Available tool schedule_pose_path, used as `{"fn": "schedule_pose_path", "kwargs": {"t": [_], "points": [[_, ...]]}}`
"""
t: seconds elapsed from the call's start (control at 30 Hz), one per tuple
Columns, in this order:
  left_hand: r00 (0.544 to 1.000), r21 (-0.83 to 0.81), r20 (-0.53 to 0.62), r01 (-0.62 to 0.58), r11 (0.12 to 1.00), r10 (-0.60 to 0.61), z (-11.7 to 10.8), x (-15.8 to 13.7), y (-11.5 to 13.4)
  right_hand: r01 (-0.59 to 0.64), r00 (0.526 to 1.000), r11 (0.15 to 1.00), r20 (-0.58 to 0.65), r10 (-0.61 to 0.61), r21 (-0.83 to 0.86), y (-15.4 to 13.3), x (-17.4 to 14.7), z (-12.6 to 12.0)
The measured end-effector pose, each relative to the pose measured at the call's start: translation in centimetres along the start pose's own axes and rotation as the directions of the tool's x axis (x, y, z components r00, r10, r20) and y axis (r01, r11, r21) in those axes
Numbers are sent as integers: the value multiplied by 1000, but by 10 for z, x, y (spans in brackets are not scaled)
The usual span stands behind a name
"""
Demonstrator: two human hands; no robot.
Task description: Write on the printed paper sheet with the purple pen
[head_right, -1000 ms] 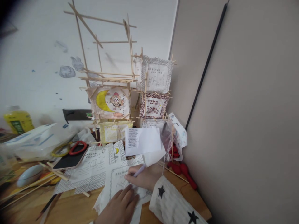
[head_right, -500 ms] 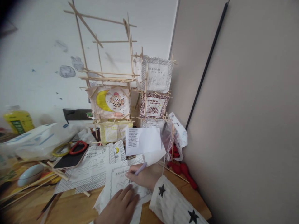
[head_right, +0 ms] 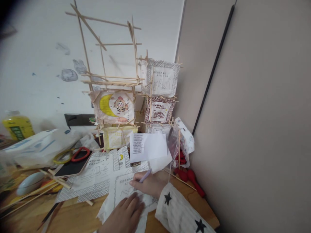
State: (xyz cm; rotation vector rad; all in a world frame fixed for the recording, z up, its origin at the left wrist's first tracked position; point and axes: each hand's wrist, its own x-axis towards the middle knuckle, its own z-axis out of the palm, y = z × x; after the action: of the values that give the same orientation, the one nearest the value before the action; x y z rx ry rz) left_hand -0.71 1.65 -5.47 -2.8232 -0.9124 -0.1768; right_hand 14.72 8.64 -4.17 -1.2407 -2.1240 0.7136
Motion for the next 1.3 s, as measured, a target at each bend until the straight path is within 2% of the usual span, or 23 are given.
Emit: {"fn": "schedule_pose_path", "kwargs": {"t": [0.5,0.77,1.0,1.3], "points": [[1000,-11,24,-7,1000,8,1,1,-2,6,1000,1000,0,-6,-14,-6,1,-1],[998,-6,56,0,1000,0,-6,2,-1,21,1000,999,-12,-21,-27,-8,1,-2],[999,-4,38,-2,1000,2,-5,2,-1,58,998,998,-2,-59,-36,-9,-1,-3],[999,-43,46,2,999,0,-4,1,-2,24,1000,997,9,-24,-68,-6,0,-2]]}}
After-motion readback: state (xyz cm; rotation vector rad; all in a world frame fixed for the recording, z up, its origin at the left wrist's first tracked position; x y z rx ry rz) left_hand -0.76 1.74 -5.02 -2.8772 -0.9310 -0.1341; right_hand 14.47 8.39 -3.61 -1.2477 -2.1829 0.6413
